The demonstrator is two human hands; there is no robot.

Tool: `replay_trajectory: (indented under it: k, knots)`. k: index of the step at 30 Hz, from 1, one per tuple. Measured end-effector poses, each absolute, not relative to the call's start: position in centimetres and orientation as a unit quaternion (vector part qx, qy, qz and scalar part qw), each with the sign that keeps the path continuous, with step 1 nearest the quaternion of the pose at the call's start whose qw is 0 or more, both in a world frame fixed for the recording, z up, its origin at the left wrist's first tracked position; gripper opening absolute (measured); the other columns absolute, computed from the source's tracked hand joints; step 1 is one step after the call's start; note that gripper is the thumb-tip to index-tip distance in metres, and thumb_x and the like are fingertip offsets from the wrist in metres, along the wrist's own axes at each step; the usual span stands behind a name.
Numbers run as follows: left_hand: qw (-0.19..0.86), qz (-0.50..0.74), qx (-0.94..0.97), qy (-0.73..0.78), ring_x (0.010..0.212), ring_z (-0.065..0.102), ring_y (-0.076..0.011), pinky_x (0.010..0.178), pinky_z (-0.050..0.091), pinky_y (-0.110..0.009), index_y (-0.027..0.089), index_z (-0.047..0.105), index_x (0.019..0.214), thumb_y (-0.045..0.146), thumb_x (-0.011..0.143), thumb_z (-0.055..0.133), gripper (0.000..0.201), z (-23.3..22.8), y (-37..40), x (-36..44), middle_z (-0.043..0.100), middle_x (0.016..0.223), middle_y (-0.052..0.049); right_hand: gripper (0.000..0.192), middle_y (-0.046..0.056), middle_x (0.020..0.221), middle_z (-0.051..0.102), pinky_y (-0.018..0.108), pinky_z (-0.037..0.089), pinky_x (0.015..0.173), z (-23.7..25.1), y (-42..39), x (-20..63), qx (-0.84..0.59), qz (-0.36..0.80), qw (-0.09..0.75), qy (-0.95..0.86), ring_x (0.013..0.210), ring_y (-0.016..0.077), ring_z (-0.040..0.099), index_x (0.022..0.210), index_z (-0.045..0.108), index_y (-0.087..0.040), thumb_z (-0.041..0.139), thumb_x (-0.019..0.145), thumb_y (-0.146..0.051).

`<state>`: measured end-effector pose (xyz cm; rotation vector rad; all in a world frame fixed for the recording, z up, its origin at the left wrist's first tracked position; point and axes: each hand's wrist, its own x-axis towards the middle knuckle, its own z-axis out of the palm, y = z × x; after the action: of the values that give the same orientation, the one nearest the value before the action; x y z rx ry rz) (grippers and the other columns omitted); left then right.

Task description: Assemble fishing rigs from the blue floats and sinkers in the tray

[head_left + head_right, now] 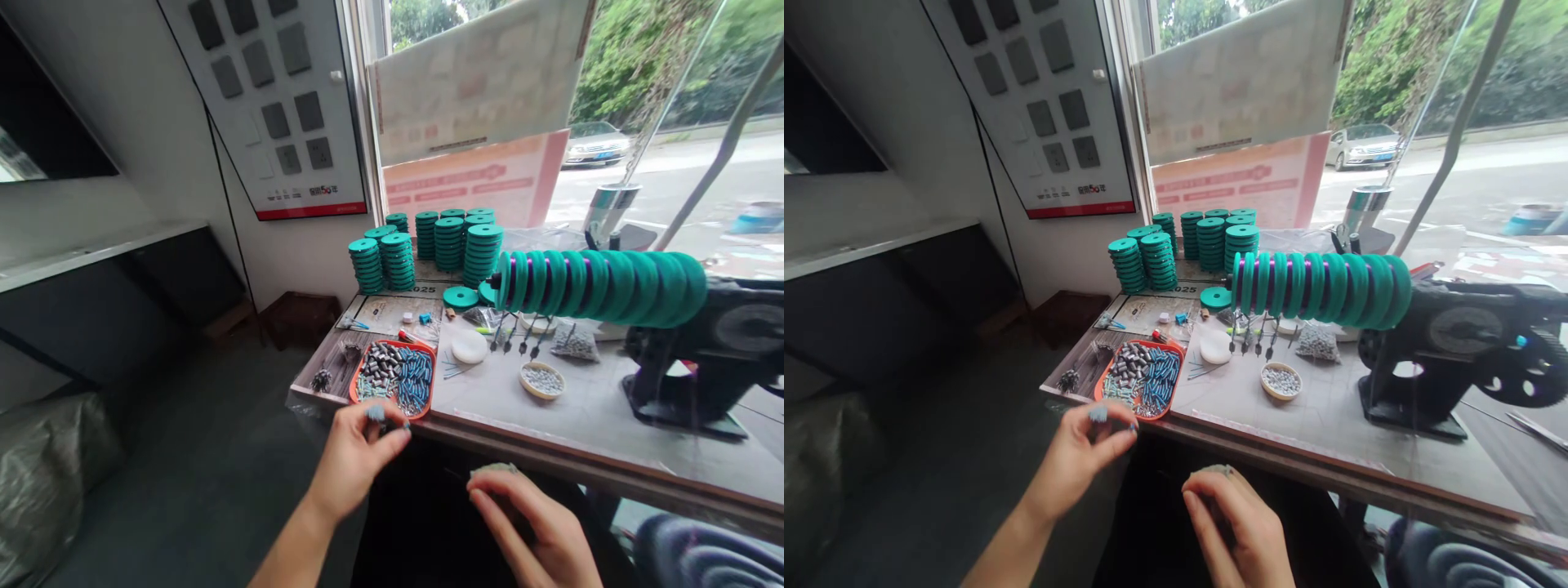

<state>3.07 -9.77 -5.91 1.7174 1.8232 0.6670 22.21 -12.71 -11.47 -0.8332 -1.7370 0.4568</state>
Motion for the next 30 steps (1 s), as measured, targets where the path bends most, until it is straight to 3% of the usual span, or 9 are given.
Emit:
replay_trajectory:
  k: [2, 5, 12, 26, 30]
  knots:
    - [0.396, 0.313, 0.528, 0.682, 0.073, 0.054, 0.0020, 0.060, 0.039, -0.002, 0.015, 0.062, 0.076, 0.042, 0.065, 0.063, 0.029, -7.4, -12.2, 4.1, 0.062, 0.079, 0.001, 0.005, -0.001, 0.071, 0.060, 0.010, 0.047, 0.059, -11.5, -12.8, 22.5, -0.358, 0.193, 0.538, -0.738, 0.063, 0.0067, 0.059, 0.084, 0.054, -0.019, 0.049, 0.084, -0.017]
    - [0.457, 0.353, 0.452, 0.680, 0.074, 0.053, 0.0029, 0.062, 0.039, 0.000, 0.014, 0.061, 0.072, 0.040, 0.062, 0.065, 0.028, -9.0, -14.2, 5.2, 0.060, 0.076, 0.002, 0.005, -0.001, 0.071, 0.059, 0.011, 0.047, 0.058, -11.6, -13.0, 22.7, -0.355, 0.194, 0.518, -0.754, 0.062, 0.0064, 0.059, 0.084, 0.053, -0.019, 0.049, 0.085, -0.017]
    - [0.451, 0.349, 0.452, 0.686, 0.069, 0.051, 0.0031, 0.063, 0.040, 0.000, 0.014, 0.060, 0.071, 0.039, 0.063, 0.063, 0.026, -9.3, -14.4, 5.7, 0.059, 0.074, 0.002, 0.009, 0.002, 0.070, 0.058, 0.013, 0.048, 0.057, -11.7, -13.1, 22.1, -0.352, 0.131, 0.514, -0.771, 0.061, 0.0076, 0.058, 0.083, 0.053, -0.017, 0.045, 0.085, -0.014]
    - [0.450, 0.352, 0.457, 0.682, 0.068, 0.051, 0.0033, 0.062, 0.040, 0.000, 0.014, 0.059, 0.071, 0.040, 0.064, 0.062, 0.027, -9.5, -14.6, 5.8, 0.058, 0.073, 0.002, 0.010, 0.001, 0.069, 0.056, 0.015, 0.046, 0.055, -11.8, -13.2, 22.0, -0.353, 0.134, 0.498, -0.781, 0.060, 0.0075, 0.055, 0.082, 0.050, -0.017, 0.042, 0.085, -0.011]
    - [0.437, 0.348, 0.465, 0.687, 0.070, 0.052, 0.0037, 0.063, 0.040, 0.000, 0.015, 0.059, 0.071, 0.041, 0.065, 0.061, 0.027, -9.4, -14.7, 5.9, 0.059, 0.075, 0.003, 0.012, 0.001, 0.066, 0.055, 0.018, 0.044, 0.052, -12.0, -13.2, 21.9, -0.355, 0.076, 0.479, -0.799, 0.058, 0.0090, 0.054, 0.081, 0.052, -0.016, 0.041, 0.085, -0.012]
